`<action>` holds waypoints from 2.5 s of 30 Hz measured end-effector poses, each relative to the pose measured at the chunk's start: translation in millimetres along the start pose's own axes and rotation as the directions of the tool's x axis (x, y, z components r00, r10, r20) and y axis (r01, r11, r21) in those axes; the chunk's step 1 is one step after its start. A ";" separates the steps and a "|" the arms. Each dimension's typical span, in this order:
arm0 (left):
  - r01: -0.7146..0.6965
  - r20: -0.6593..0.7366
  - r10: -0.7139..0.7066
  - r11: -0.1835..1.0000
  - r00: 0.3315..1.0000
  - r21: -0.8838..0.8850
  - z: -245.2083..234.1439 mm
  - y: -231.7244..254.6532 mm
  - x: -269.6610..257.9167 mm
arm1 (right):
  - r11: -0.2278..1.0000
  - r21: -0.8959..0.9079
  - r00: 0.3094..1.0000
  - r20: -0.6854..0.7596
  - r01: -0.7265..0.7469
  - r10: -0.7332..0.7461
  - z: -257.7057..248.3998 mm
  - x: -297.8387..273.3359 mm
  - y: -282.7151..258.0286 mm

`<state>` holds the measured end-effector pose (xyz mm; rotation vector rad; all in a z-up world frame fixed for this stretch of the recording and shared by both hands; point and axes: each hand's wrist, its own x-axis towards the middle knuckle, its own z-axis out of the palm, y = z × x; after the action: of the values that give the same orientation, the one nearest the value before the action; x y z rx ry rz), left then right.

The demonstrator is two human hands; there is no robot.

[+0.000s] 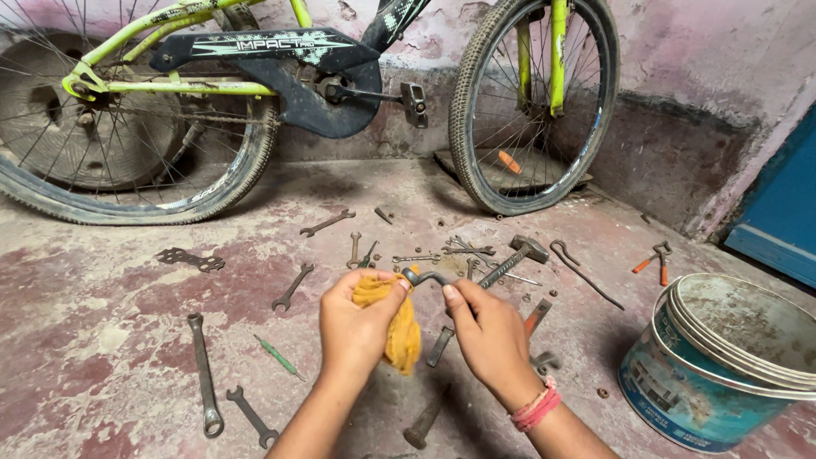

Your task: The person sits on the floor and wipes various metal tools, including wrenches, pliers, and a hammer, using a yellow cloth. They pick up each tool individually, wipe it down, and place it into a blue bucket.

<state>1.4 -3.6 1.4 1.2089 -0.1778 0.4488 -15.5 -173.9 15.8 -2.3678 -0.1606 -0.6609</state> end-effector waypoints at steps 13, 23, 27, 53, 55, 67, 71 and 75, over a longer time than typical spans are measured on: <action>-0.401 -0.021 0.432 0.854 0.902 0.333 13.8 11.0 -29.5 | 0.996 -0.085 1.000 -0.012 0.022 -0.024 3.2 -3.2 -3.6; -0.880 0.815 0.544 -0.267 0.200 0.394 -40.5 33.9 14.5 | 0.999 -0.048 0.937 0.348 -0.003 0.019 -25.7 31.9 8.4; -0.811 0.558 0.708 0.036 0.433 0.584 -24.6 27.2 -0.4 | 0.998 0.054 0.962 0.272 -0.033 0.017 -21.8 31.6 2.9; -0.273 -0.137 0.365 0.854 0.921 0.444 36.4 26.6 -39.0 | 0.645 0.749 0.973 0.230 -0.152 -0.038 42.5 18.4 41.2; -0.445 0.040 0.555 0.620 0.831 0.646 24.9 26.4 -36.0 | 0.681 0.723 0.969 0.233 -0.120 -0.077 42.4 22.3 48.8; -0.706 0.845 0.499 -0.528 0.191 0.472 -36.7 26.7 7.4 | 0.901 0.433 0.978 0.192 -0.010 -0.082 40.4 14.6 54.8; -0.725 0.606 0.593 -0.052 0.530 0.687 -28.2 19.1 -10.5 | 0.938 0.347 0.998 0.051 0.018 -0.038 50.8 -2.9 36.1; -0.411 0.146 0.475 0.520 0.868 0.749 -8.9 13.1 -25.6 | 0.957 0.291 1.000 -0.016 -0.016 0.022 50.0 -14.2 22.5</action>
<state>-28.1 2.2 0.1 2.0023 -0.2451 1.1100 -0.6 -158.7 -36.7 -2.0768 -0.2110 -0.6060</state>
